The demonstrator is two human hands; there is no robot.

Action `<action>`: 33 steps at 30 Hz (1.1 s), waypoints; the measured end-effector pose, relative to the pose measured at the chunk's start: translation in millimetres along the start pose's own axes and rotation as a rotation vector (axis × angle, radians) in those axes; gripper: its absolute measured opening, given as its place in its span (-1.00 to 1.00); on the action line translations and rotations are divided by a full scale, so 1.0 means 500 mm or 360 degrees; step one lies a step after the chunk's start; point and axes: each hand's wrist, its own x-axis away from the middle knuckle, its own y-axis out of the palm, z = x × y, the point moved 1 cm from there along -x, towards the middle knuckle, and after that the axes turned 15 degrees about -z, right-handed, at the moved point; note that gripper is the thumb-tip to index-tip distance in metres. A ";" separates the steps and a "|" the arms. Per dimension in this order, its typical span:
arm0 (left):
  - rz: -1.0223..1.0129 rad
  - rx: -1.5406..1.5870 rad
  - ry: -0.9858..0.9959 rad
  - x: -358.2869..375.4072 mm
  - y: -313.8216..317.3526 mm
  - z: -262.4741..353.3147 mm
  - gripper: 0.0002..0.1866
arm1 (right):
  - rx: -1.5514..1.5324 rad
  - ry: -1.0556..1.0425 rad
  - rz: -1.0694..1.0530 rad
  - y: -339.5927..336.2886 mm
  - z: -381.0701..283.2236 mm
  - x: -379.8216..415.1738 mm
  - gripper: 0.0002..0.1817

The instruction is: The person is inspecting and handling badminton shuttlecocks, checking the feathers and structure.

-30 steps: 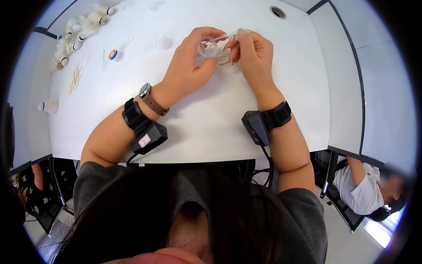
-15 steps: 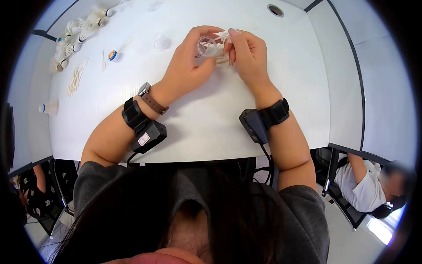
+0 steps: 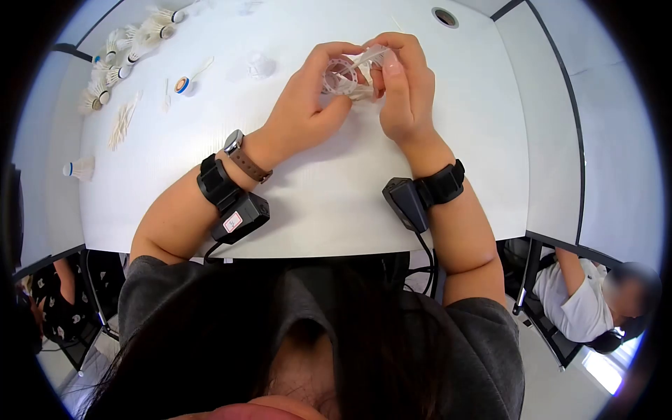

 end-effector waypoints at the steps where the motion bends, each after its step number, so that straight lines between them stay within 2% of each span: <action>1: -0.0020 -0.0037 -0.0006 0.002 0.000 0.001 -0.44 | 0.0001 0.0021 0.0029 0.001 0.001 -0.001 -0.64; 6: -0.0031 -0.0850 0.0179 -0.005 -0.009 0.026 -0.38 | -0.0061 0.0017 0.0197 0.004 0.000 -0.002 -0.66; 9: 0.0046 -0.1211 0.0401 -0.003 0.008 0.035 -0.31 | -0.0163 0.0202 0.0206 -0.003 0.003 -0.004 -0.52; 12: 0.0052 -0.1401 0.0427 -0.003 0.023 0.029 -0.33 | -0.0185 0.0352 0.0223 -0.010 0.010 -0.005 -0.37; 18: 0.0064 -0.1526 0.0377 0.000 0.027 0.015 -0.36 | -0.0191 0.0409 0.0182 -0.014 0.008 -0.005 -0.38; 22: 0.0038 -0.1597 0.0332 0.003 0.028 0.013 -0.39 | -0.0091 0.0363 0.0280 -0.008 0.008 -0.009 -0.51; 28: 0.0044 -0.1713 0.0262 0.005 0.026 0.017 -0.39 | -0.0275 0.0334 0.0413 -0.003 0.012 -0.009 -0.69; 33: 0.0058 -0.1671 0.0223 0.006 0.028 0.013 -0.40 | -0.0233 0.0366 0.0422 0.002 0.000 -0.011 -0.70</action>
